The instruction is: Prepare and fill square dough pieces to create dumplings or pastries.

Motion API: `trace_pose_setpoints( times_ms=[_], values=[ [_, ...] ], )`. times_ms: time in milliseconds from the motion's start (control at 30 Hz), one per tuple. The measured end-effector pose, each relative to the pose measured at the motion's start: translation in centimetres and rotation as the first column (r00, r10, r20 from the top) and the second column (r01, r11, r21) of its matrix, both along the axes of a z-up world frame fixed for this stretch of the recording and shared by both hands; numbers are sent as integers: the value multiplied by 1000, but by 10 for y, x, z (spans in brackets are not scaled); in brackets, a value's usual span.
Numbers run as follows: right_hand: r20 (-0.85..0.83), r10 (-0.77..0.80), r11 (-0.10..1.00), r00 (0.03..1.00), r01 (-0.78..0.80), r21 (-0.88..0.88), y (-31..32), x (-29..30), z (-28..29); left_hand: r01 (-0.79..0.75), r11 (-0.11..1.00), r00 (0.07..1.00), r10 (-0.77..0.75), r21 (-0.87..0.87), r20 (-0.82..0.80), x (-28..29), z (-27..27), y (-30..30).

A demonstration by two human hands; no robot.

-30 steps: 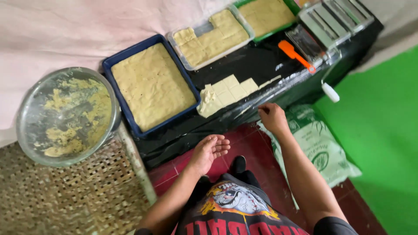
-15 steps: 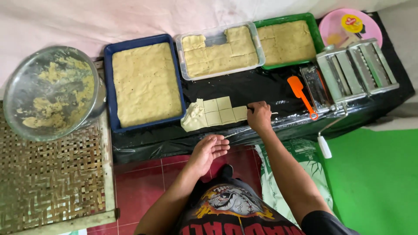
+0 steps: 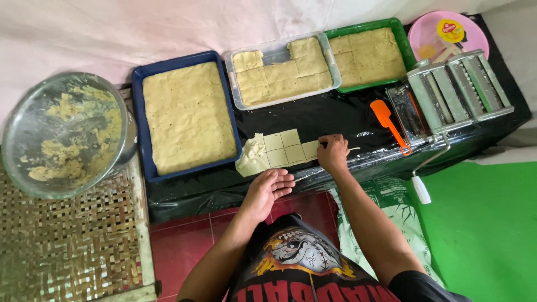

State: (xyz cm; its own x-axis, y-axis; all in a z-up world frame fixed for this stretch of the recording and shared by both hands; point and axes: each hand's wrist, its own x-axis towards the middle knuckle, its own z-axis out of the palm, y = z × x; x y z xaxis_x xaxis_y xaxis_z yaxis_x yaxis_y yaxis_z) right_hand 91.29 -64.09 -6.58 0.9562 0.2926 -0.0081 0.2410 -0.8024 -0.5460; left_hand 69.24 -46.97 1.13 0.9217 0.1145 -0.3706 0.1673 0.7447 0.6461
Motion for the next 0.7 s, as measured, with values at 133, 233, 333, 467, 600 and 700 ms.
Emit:
trace_pose_setpoints(
  times_ms=[133,233,333,467,600,700],
  values=[
    [-34,-54,999,998,54,0,3,-1,2,9,1000,1000,-9,-4,5,1,-1,14],
    [-5,-74,997,997,74,-6,7,-5,8,21,1000,1000,-21,-9,4,2,0,22],
    [-28,-50,998,998,49,-41,12,-9,17,40,999,999,-40,-5,6,2,0,29],
    [-62,-111,994,992,111,-16,15,-11,23,65,998,998,-64,12,-22,4,-3,36],
    [-53,-94,995,994,92,-45,16,-12,27,82,996,996,-81,30,-26,4,0,39],
    [-34,-69,997,997,67,-37,12,-9,18,87,996,996,-86,34,-32,6,1,41]
  ],
)
